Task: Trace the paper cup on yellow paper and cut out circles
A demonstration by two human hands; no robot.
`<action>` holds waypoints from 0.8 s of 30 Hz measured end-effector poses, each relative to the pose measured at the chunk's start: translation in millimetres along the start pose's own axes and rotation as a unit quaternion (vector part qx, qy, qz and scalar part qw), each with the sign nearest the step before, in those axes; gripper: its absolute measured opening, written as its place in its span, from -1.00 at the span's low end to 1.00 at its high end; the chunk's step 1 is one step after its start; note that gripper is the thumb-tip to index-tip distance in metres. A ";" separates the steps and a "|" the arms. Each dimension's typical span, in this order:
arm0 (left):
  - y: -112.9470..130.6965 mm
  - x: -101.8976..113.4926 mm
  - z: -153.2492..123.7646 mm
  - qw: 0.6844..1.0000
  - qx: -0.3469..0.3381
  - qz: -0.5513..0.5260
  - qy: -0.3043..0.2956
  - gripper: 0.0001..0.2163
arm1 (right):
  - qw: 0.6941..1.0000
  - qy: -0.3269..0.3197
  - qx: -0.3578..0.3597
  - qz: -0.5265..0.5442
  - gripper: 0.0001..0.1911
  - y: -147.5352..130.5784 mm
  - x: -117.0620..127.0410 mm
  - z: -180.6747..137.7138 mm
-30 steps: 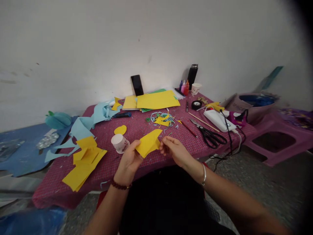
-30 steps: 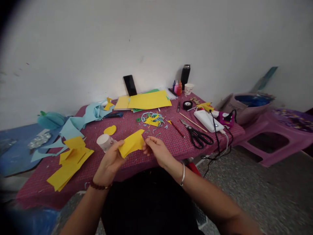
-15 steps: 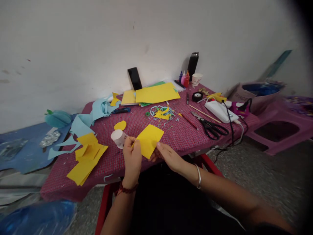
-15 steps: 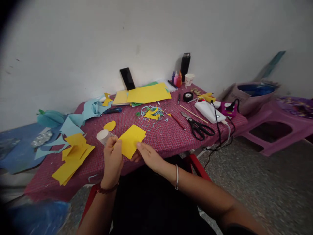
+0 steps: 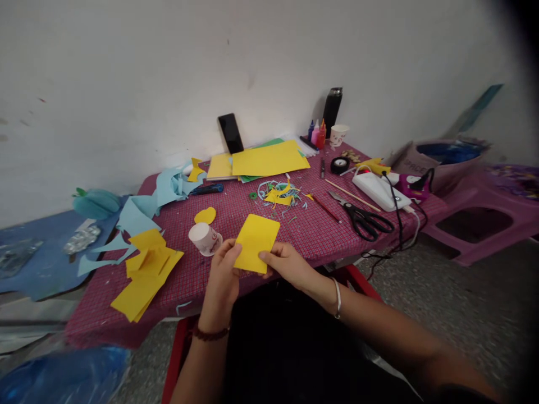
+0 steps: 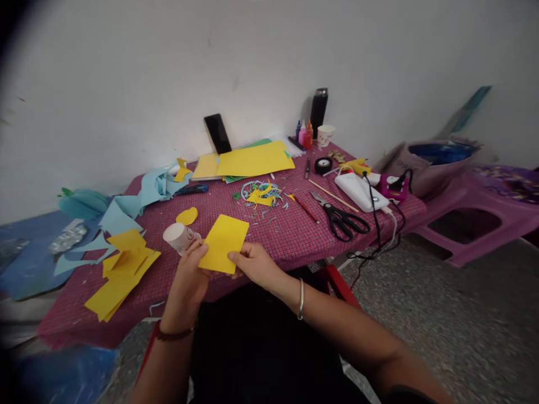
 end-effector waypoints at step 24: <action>-4.4 21.6 -14.8 0.994 -0.026 0.103 0.024 -0.80 | 0.979 -0.153 -0.054 -0.123 -0.82 -6.7 16.3 -17.6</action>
Point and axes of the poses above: each hand's wrist, its own z-axis towards the middle knuckle, its own x-axis out of the back of the hand, y = z × x, the point moved 1 cm from there along z, towards the middle knuckle, and after that the axes turned 3 degrees about -y, right-handed, at the moved point
